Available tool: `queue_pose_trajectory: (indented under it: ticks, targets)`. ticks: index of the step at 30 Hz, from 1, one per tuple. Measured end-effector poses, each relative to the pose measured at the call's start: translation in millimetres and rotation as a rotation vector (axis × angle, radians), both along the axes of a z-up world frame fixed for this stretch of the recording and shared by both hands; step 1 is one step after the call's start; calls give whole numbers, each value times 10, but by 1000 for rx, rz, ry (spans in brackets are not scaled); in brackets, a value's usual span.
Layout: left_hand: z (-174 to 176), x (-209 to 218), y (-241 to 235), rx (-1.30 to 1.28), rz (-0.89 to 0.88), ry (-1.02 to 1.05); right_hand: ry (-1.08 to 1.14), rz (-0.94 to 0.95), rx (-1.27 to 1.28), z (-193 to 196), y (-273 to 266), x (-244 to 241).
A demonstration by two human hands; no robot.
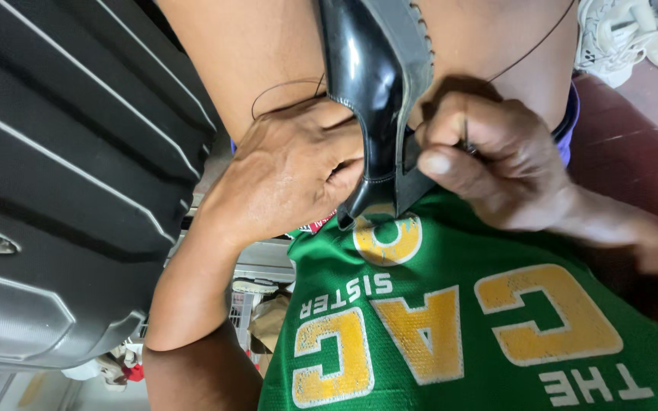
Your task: The person is sewing a black high-heeled shoe using a needle and thread. They repeatedly pass the needle through the shoe's upper part and pull the thread tight to secure the stitches.
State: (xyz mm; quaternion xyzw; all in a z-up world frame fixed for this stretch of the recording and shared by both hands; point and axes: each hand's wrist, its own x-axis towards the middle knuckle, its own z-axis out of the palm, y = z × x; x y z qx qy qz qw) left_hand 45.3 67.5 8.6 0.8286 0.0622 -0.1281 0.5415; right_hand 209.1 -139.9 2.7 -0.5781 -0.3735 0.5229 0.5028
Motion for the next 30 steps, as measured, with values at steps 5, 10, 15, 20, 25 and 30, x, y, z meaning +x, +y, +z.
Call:
queue_pose_trajectory:
  ticks: [5,10,15,20,25,30]
  targets:
    - [-33,4,27,61,-59,-14,39,-42,-2,-9,17,-24]
    - [6,19,24,71,59,-178,221,-141,33,-64,-28,-2]
    - [-46,-32,14,31,-16,-93,209,-219,74,-32,-47,-7]
    - [-60,-8,-15,80,8,-43,175,-235,11,68,73,44]
    - [11,-5,-30,20,36,-9,62,-206,10,116,225,107]
    - [-19,54,25,-52,15,44,133,-324,62,28,426,146]
